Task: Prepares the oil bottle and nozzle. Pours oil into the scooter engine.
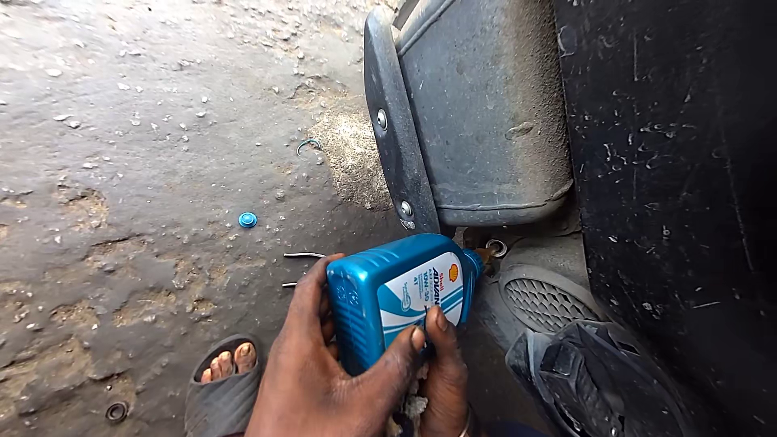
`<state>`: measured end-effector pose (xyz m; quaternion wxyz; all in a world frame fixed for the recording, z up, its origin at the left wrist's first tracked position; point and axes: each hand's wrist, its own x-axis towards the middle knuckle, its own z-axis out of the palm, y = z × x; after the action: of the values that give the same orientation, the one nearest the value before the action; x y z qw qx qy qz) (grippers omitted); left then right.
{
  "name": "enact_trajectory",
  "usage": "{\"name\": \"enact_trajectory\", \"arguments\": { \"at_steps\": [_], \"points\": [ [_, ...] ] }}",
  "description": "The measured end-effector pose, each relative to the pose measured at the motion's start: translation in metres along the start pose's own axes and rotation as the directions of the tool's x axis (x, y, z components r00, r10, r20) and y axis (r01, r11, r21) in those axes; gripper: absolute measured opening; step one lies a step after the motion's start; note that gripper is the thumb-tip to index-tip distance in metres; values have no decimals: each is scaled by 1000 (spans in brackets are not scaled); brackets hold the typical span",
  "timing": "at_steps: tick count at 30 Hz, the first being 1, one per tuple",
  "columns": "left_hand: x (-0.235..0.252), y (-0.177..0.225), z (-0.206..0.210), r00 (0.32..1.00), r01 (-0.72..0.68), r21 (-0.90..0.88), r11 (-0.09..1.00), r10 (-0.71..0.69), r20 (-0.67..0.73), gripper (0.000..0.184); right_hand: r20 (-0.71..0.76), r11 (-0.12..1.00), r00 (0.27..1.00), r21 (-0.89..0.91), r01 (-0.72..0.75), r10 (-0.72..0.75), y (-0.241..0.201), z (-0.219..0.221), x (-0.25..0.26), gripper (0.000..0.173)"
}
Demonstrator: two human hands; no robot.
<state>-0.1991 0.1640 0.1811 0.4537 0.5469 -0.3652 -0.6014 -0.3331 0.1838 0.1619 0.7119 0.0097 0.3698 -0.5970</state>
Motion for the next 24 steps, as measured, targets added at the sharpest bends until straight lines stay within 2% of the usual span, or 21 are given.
{"name": "enact_trajectory", "arguments": {
  "at_steps": [24],
  "points": [
    [1,2,-1,1000,7,1,1000,-7,-9,88,-38,999,999,-37,10,-11,1,2,0,33]
  ]
}}
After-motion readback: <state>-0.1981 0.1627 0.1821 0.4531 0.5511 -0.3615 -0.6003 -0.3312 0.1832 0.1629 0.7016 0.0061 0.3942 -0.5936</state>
